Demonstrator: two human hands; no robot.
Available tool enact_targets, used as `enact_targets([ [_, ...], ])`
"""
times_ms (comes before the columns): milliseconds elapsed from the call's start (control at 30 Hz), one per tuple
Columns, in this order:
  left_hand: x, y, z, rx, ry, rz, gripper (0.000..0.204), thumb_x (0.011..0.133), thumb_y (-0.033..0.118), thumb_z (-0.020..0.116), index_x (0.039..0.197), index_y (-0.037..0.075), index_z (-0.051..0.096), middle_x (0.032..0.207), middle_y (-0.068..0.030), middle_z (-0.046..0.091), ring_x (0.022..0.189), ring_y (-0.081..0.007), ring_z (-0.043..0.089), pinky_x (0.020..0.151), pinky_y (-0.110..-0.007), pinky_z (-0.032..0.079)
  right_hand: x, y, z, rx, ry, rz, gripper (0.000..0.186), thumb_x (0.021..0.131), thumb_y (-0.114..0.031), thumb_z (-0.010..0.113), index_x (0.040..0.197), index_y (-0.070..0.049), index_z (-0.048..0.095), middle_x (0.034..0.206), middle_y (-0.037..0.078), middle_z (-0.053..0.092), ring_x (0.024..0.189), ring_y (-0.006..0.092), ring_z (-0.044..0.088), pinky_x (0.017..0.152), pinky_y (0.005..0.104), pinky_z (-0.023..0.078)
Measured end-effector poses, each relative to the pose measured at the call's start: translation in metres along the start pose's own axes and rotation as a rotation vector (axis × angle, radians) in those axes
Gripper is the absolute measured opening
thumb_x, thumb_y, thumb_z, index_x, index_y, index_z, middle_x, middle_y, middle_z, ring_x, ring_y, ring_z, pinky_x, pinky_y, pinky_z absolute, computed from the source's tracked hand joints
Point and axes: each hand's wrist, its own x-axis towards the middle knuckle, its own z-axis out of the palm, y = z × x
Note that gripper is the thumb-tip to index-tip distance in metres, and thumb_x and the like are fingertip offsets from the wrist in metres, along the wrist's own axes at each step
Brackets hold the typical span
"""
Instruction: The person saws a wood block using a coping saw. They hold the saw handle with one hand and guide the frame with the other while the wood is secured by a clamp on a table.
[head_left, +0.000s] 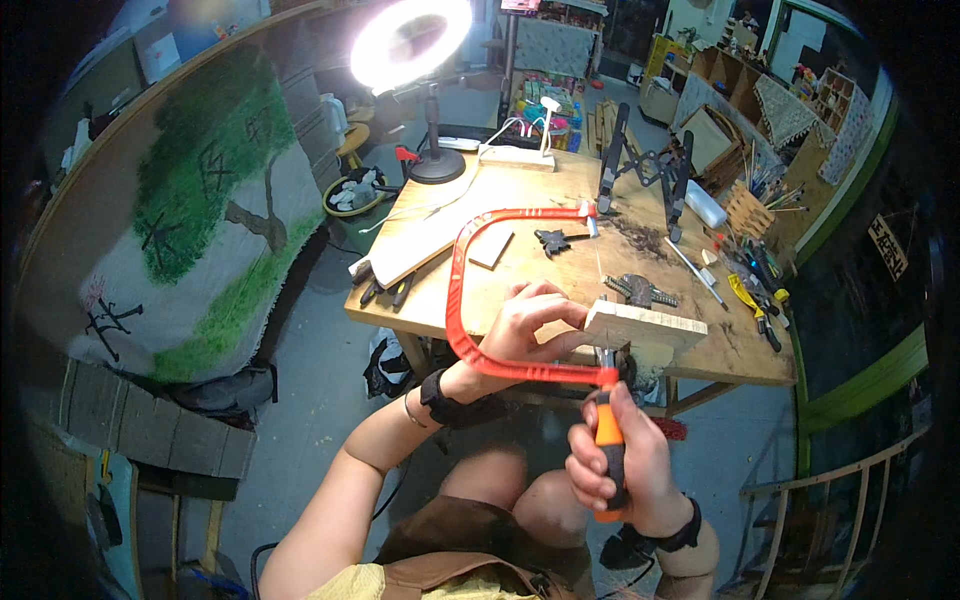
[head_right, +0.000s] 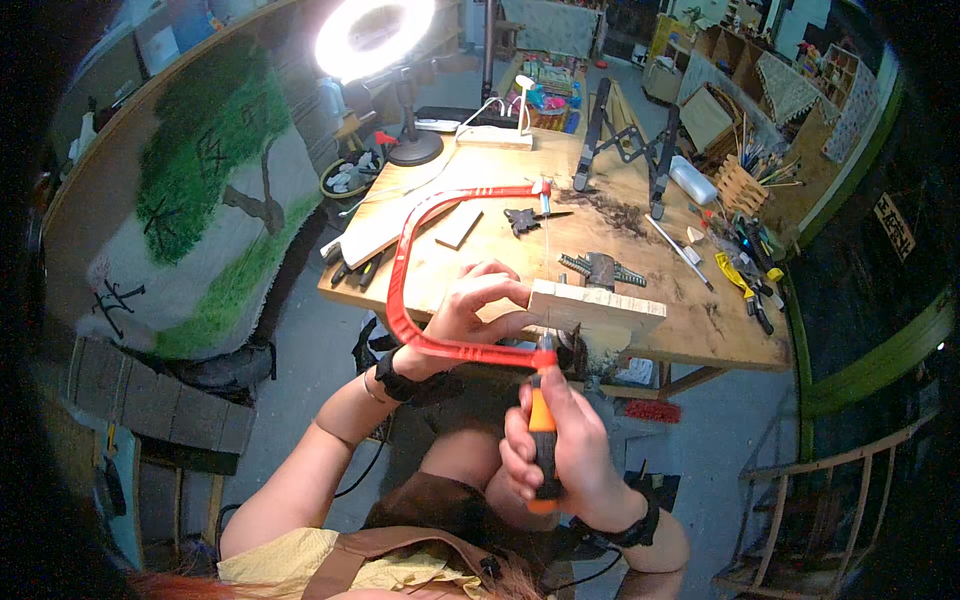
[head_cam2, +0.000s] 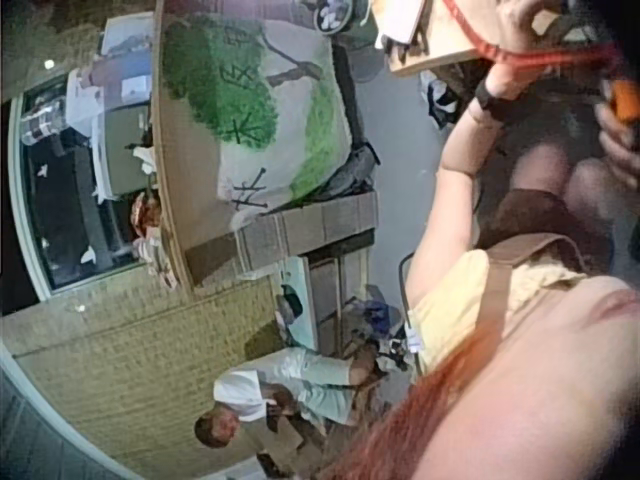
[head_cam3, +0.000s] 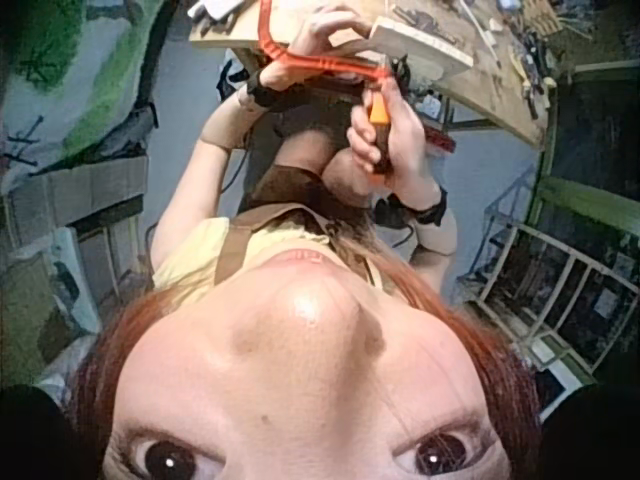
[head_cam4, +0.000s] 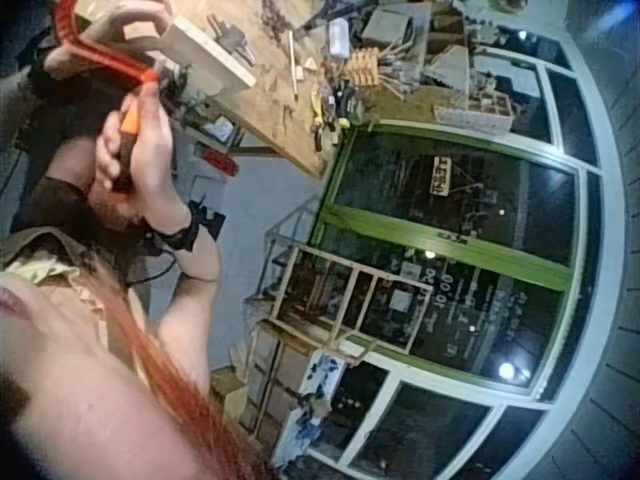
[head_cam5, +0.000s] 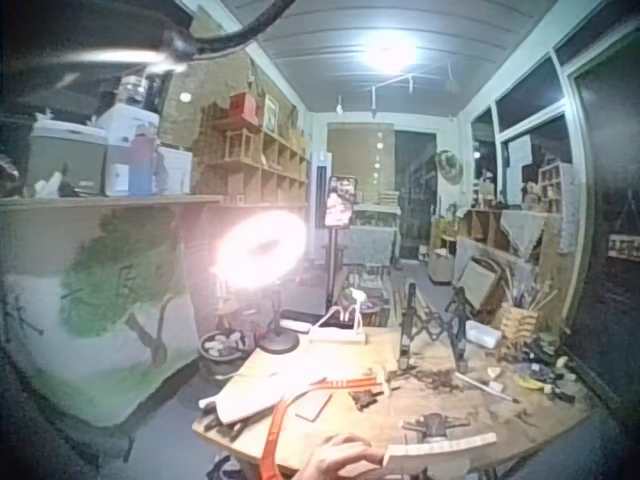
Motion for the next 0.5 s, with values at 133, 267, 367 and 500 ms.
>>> enact_targets([
  [133,-0.002,-0.006,-0.001,0.054,-0.014,0.025,0.019,0.065,0.01,0.069,0.08,0.007,0.059,0.075,-0.0046,0.055,0.076,-0.0219,0.053,0.072,-0.031,0.039,-0.006,0.006,0.006,0.046,0.034,0.018,0.034,0.091,-0.043,0.028,0.087,-0.009,0.034,0.053,0.006,0.036,0.035,0.0149,0.036,0.031,0.0274,0.032],
  [267,-0.001,-0.005,0.004,0.025,-0.012,0.03,0.02,0.066,0.01,0.068,0.083,0.007,0.06,0.074,-0.0041,0.057,0.076,-0.0216,0.053,0.073,-0.032,0.039,-0.02,0.016,0.006,0.008,0.021,0.009,0.035,0.09,-0.043,0.029,0.088,-0.009,0.034,0.053,0.007,0.036,0.035,0.0153,0.036,0.031,0.0293,0.035],
  [367,-0.002,-0.002,0.001,0.044,0.015,0.036,0.019,0.066,0.009,0.068,0.083,0.007,0.06,0.074,-0.0028,0.059,0.076,-0.0202,0.054,0.072,-0.032,0.039,0.005,0.005,0.012,-0.152,0.138,-0.055,0.037,0.09,-0.046,0.026,0.085,-0.011,0.037,0.052,0.003,0.034,0.033,0.0113,0.031,0.03,0.0252,0.03],
  [500,-0.002,-0.006,0.004,0.039,0.041,0.058,0.016,0.067,0.007,0.066,0.082,0.006,0.061,0.074,-0.0026,0.06,0.075,-0.0192,0.055,0.071,-0.031,0.04,-0.003,0.01,0.018,-0.087,0.128,-0.042,0.037,0.09,-0.047,0.027,0.085,-0.011,0.037,0.052,0.002,0.034,0.033,0.0098,0.031,0.03,0.0231,0.029],
])
